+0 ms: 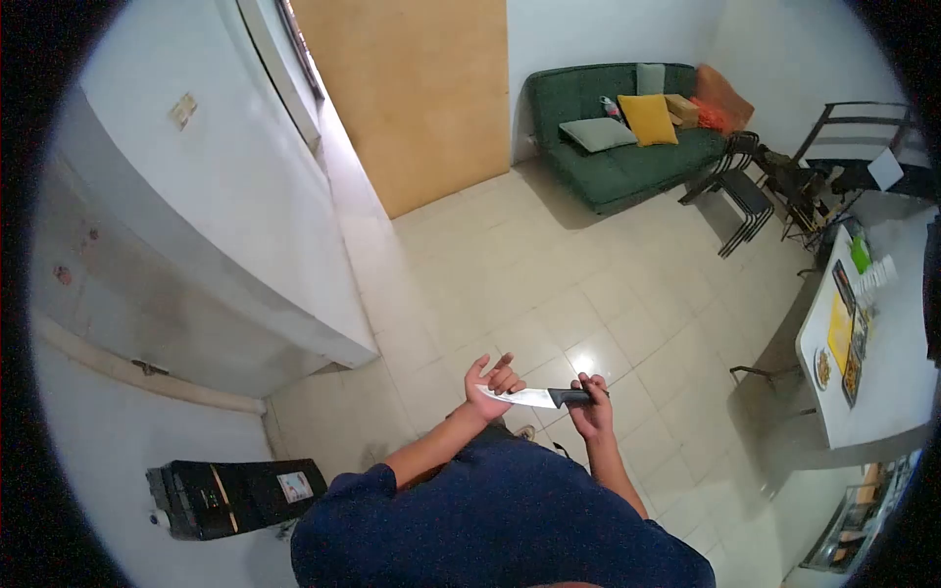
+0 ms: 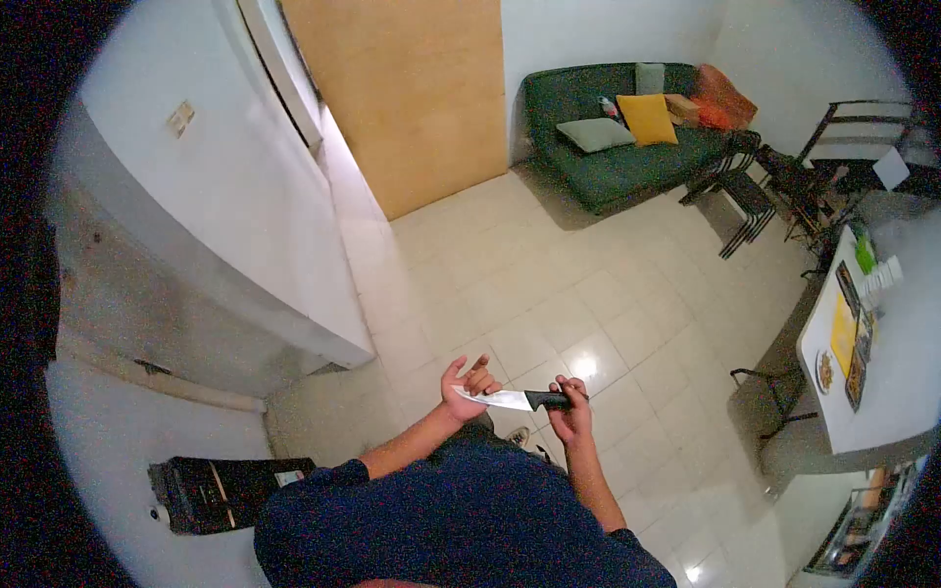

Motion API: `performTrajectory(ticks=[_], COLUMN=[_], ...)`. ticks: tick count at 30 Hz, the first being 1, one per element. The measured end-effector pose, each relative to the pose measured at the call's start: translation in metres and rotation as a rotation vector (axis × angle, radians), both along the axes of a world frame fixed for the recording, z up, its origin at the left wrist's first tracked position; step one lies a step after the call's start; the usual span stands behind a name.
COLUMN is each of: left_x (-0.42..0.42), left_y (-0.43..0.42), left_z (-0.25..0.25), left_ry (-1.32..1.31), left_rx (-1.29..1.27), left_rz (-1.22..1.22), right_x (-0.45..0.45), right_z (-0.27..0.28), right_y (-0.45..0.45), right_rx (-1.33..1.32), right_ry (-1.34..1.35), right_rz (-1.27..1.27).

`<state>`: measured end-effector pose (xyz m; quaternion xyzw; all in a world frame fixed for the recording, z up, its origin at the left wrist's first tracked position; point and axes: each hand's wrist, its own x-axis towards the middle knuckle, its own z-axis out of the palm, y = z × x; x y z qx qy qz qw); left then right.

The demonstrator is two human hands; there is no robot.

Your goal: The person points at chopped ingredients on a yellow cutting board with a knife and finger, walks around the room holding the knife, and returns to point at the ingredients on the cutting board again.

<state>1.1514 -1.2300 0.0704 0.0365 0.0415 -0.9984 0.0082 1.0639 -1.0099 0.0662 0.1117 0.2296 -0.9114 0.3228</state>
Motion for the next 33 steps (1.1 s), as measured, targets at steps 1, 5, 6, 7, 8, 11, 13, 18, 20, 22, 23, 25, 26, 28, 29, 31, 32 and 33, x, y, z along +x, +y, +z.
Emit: performTrajectory(ticks=[1,5,6,7,8,11,13,18,20,22,23,25,26,28,29,31,32,33], left_x=[0.001,-0.012,-0.012,-0.015,-0.017,-0.021,-0.028,-0.053,-0.052,-0.049,-0.051,-0.060,-0.062,-0.062,-0.067,-0.069,-0.067,-0.063], left_y=[0.000,-0.003,-0.007,-0.009,-0.011,-0.015,-0.020,-0.017,-0.013,-0.010,-0.009,-0.014,-0.018,-0.019,-0.021,-0.022,-0.022,-0.020], left_z=[-0.001,-0.007,-0.007,-0.009,-0.009,0.000,0.010,0.013,0.001,0.001,0.000,0.010,0.016,0.024,0.027,0.028,0.027,0.027], left_ry=[-0.007,0.012,0.011,0.008,0.003,-0.002,0.026,0.016,0.002,-0.005,0.004,0.026,0.030,0.024,0.024,0.058,0.069,0.079], left_rx=[0.017,0.047,0.043,0.039,0.040,0.025,-0.004,-0.020,0.037,0.046,0.056,0.014,-0.008,-0.054,-0.080,-0.050,-0.030,-0.008], left_rz=[-0.007,-0.058,-0.074,-0.087,-0.104,-0.152,-0.174,-0.148,-0.133,-0.156,-0.173,-0.202,-0.213,-0.216,-0.223,-0.218,-0.218,-0.218], right_x=[-0.001,-0.009,-0.007,-0.005,-0.004,0.001,-0.003,-0.024,-0.028,-0.024,-0.020,-0.018,-0.020,-0.011,-0.013,-0.015,-0.010,-0.002], right_z=[-0.002,-0.010,-0.006,-0.006,-0.008,-0.004,-0.012,0.000,0.001,0.006,0.007,0.018,0.023,0.029,0.029,0.029,0.030,0.033], right_y=[0.000,-0.001,-0.002,-0.002,-0.003,-0.007,-0.006,-0.005,-0.006,0.000,-0.001,-0.009,-0.013,-0.012,-0.014,-0.015,-0.016,-0.014], right_rx=[0.000,-0.018,-0.013,-0.006,0.006,-0.037,-0.082,0.019,0.016,-0.094,-0.161,-0.190,-0.190,-0.194,-0.211,-0.252,-0.221,-0.190], right_ry=[-0.010,0.008,-0.007,-0.025,-0.051,-0.042,0.014,0.002,0.054,0.104,0.122,0.116,0.090,0.099,0.153,0.203,0.201,0.198], right_rz=[-0.001,-0.029,-0.045,-0.064,-0.104,-0.163,-0.155,-0.204,-0.181,-0.175,-0.185,-0.237,-0.261,-0.274,-0.266,-0.250,-0.276,-0.303])
